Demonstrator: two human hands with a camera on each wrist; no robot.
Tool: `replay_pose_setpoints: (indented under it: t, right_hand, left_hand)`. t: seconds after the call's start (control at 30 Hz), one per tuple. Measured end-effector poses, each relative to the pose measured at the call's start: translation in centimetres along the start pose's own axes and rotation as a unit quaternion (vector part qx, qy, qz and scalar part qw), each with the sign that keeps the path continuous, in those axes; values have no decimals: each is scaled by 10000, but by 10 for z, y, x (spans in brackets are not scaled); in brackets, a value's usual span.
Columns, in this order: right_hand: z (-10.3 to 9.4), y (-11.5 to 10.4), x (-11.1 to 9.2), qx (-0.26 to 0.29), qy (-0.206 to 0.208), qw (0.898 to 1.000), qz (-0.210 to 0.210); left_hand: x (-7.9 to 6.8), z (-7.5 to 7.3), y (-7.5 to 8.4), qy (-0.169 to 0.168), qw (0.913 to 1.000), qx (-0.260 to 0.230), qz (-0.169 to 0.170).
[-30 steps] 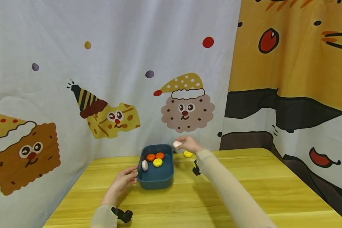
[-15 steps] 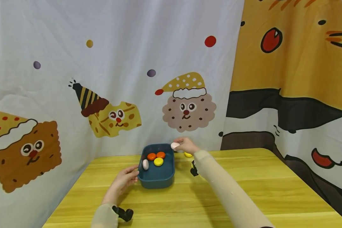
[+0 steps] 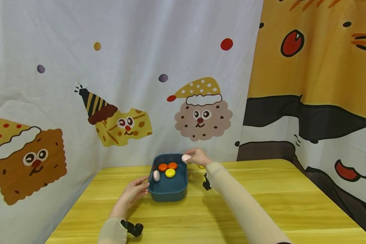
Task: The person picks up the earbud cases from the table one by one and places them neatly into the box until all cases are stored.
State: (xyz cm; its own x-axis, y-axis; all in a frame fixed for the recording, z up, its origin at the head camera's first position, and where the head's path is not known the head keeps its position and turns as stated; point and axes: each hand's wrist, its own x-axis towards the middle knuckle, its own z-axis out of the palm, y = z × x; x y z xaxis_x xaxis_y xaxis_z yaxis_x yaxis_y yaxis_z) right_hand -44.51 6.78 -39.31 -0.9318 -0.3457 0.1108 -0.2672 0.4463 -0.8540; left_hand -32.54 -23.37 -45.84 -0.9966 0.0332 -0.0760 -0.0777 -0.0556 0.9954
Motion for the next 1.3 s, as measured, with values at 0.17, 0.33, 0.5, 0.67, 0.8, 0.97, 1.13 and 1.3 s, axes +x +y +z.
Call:
replay_pose_setpoints:
  t: [0.17, 0.33, 0.5, 0.67, 0.8, 0.97, 1.13, 1.3]
  right_hand:
    - [2, 1, 0, -39, -53, 10000, 39]
    - [4, 7, 2, -30, -199, 9998, 5]
    - [7, 14, 2, -66, -270, 9996, -13]
    - [10, 15, 2, -184, -231, 9995, -68]
    - [11, 15, 2, -203, -260, 9994, -40]
    - [11, 15, 2, -232, -374, 9990, -56]
    - [10, 15, 1, -352, -424, 9983, -171]
    - [10, 15, 0, -277, -356, 9989, -147]
  left_hand:
    - [1, 1, 1, 7, 10000, 8, 25]
    - [2, 2, 0, 35, 10000, -13, 13]
    - [1, 2, -2, 17, 10000, 45, -20]
    - [2, 2, -3, 29, 10000, 17, -26]
    - [3, 1, -4, 23, 10000, -15, -21]
    - [4, 1, -5, 24, 10000, -46, -4]
    - [3, 1, -3, 63, 10000, -25, -8]
    - [2, 0, -1, 47, 10000, -39, -13]
